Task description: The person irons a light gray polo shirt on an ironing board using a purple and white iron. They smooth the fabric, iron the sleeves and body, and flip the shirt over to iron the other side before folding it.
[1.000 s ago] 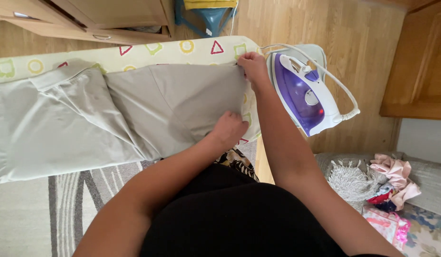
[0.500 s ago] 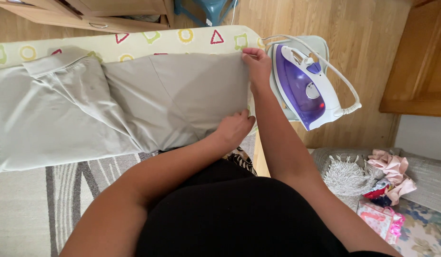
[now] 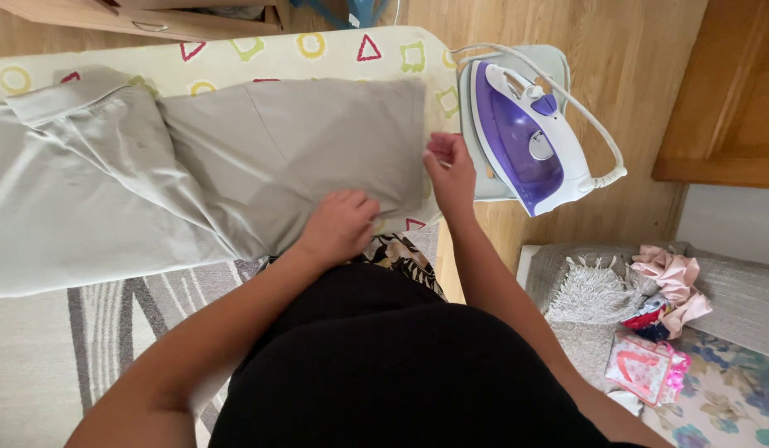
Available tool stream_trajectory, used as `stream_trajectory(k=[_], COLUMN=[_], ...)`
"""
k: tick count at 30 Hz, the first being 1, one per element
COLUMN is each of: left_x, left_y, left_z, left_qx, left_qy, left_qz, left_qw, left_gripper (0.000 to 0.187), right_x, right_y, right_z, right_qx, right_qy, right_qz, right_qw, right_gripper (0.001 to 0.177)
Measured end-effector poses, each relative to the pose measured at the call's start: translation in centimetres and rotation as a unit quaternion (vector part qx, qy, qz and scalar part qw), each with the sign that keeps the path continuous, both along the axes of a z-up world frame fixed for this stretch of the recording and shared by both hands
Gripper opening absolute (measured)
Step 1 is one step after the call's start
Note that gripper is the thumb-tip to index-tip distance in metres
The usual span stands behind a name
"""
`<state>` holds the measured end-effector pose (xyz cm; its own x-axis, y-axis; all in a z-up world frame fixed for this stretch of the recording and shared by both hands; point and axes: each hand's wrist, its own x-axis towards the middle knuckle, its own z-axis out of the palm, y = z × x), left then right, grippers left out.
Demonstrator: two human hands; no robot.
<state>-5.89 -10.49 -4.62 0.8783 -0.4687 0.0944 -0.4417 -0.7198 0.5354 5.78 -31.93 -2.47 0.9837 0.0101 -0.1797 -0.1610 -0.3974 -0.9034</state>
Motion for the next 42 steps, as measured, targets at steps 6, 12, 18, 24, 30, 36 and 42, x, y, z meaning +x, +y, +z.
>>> stream_trajectory(k=[6, 12, 18, 24, 30, 36, 42], left_x=[-1.0, -0.9, -0.4, 0.1, 0.5, 7.4, 13.5], left_y=[1.7, 1.4, 1.6, 1.9, 4.1, 11.9, 17.9], left_z=[-0.1, -0.7, 0.7, 1.3, 0.4, -1.1, -4.6], left_qx=[0.083, 0.063, 0.072, 0.042, -0.012, 0.062, 0.167], left_qy=[0.010, 0.043, 0.118, 0.191, 0.124, 0.028, 0.053], left_qz=[0.070, 0.069, 0.022, -0.009, 0.114, 0.318, 0.354], left_qw=[0.994, 0.995, 0.990, 0.981, 0.986, 0.945, 0.919], left_gripper=[0.026, 0.027, 0.024, 0.021, 0.017, 0.031, 0.039], right_x=[-6.2, -6.8, -6.0, 0.3, 6.8, 9.9, 7.5], right_y=[-1.4, -2.3, -3.3, -7.2, -11.6, -10.3, -2.7], right_z=[-0.6, -2.8, -3.2, 4.7, 11.9, 13.4, 19.9], right_qx=[-0.205, -0.327, -0.333, -0.320, -0.435, -0.168, -0.224], right_qy=[-0.162, -0.299, -0.320, -0.314, -0.192, 0.155, 0.175], right_qz=[0.223, 0.307, 0.348, 0.216, 0.071, 0.093, 0.195], right_qw=[0.939, 0.842, 0.816, 0.868, 0.877, 0.969, 0.939], right_gripper=[0.028, 0.018, 0.012, 0.025, 0.043, 0.063, 0.056])
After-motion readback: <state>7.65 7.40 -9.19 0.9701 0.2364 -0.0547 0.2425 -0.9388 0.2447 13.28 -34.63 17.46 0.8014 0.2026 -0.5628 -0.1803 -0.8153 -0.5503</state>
